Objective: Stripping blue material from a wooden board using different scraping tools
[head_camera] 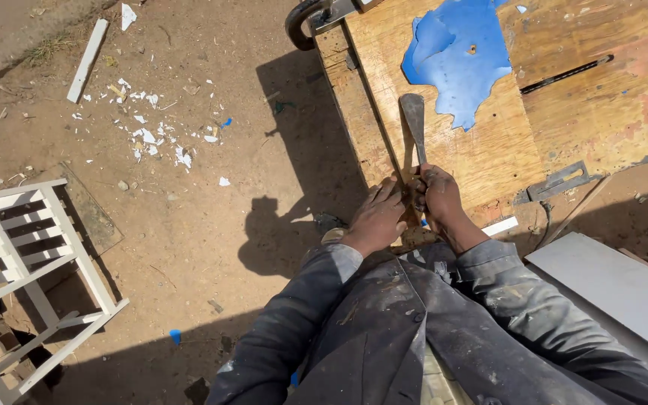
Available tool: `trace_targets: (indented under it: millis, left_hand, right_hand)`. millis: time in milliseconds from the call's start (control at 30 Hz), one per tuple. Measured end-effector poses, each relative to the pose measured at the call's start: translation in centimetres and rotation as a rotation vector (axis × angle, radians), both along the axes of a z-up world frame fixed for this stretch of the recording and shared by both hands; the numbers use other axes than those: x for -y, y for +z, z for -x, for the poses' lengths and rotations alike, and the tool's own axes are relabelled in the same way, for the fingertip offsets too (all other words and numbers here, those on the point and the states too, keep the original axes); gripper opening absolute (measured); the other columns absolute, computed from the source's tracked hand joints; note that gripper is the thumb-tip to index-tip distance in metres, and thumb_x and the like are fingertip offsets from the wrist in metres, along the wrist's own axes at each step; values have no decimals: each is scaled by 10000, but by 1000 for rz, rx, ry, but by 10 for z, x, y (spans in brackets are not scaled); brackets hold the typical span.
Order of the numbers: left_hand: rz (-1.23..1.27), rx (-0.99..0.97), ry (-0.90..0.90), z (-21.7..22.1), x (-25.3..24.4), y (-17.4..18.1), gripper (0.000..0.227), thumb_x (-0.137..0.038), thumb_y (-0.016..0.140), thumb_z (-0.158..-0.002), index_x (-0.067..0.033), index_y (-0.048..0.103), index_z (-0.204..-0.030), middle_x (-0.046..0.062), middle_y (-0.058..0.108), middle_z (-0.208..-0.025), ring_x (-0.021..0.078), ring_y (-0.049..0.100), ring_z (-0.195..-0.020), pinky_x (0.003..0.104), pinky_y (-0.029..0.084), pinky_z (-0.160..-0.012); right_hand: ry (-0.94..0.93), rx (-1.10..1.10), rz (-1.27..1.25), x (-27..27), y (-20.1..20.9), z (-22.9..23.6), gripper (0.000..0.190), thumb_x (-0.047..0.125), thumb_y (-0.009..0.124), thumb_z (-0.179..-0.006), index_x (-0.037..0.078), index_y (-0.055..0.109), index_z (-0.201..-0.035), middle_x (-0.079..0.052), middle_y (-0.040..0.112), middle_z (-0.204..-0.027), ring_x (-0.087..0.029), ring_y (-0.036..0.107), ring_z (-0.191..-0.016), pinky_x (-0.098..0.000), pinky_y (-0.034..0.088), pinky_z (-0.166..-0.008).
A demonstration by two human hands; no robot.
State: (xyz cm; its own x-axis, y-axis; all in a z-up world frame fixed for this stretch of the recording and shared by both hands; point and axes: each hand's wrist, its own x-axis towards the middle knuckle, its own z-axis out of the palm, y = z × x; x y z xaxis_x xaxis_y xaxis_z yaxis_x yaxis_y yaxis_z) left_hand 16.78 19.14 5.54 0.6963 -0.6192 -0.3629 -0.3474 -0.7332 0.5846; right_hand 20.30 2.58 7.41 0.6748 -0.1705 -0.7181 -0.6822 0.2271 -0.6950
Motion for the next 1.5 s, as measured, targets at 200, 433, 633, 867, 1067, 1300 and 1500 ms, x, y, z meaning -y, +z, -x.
trace_targets:
  millis: [200,433,633,867,1067,1300,1500]
  left_hand:
    - [-179,122,-246,-36,-28,51,581,-407,668,-972,-65,594,-1436,108,449,-1618,339,174,-1603,492,71,-1327]
    - [-181,200,-339,-15,-9,-41,495,-398,695,-822,9,790,-1089,172,732,-1238,339,538,-1366,473,113,-1335]
    - [-225,-13,-366,-38,5,20,355,-359,626,-885,-65,796,-785,190,752,-908,405,611,-1238,529,161,-1336]
    - [-289,-92,-55,-43,27,48,585,-400,681,-878,51,678,-1251,244,649,-1313,378,466,-1392,465,133,-1324]
    - [-196,-6,-285,-40,17,47,553,-499,666,-864,22,762,-1025,260,541,-1440,431,430,-1436,532,145,-1347]
    - [-213,-22,-264,-33,20,38,429,-431,656,-921,-20,779,-936,228,662,-1275,408,488,-1399,544,113,-1356]
    - [-187,-32,-166,-32,14,11,504,-411,659,-763,26,750,-997,252,708,-1177,388,575,-1315,486,151,-1347]
  right_hand:
    - [91,137,348,9,-46,-24,269,242,520,-1045,62,716,-999,-76,540,-638,-171,527,-510,-303,395,-425]
    - [-97,201,347,-51,-32,-80,355,324,476,-1048,111,757,-1010,-56,635,-688,-193,625,-629,-328,487,-579]
    - [-69,181,380,-44,-40,-68,383,324,460,-1084,65,733,-1011,-159,631,-715,-317,643,-684,-405,500,-576]
    - [-386,184,-134,-57,12,-111,234,185,407,-1064,39,584,-1021,18,406,-642,-97,439,-474,-196,328,-387]
    - [-396,189,-723,-18,-4,-116,200,242,450,-1101,87,559,-1034,109,337,-592,-8,376,-390,-123,284,-323]
    - [44,164,359,-21,-40,-63,342,399,477,-1072,176,721,-983,-65,675,-759,-264,677,-767,-381,502,-712]
    - [-82,242,439,-44,-65,-115,307,258,454,-968,76,700,-935,-209,668,-758,-403,705,-782,-459,545,-678]
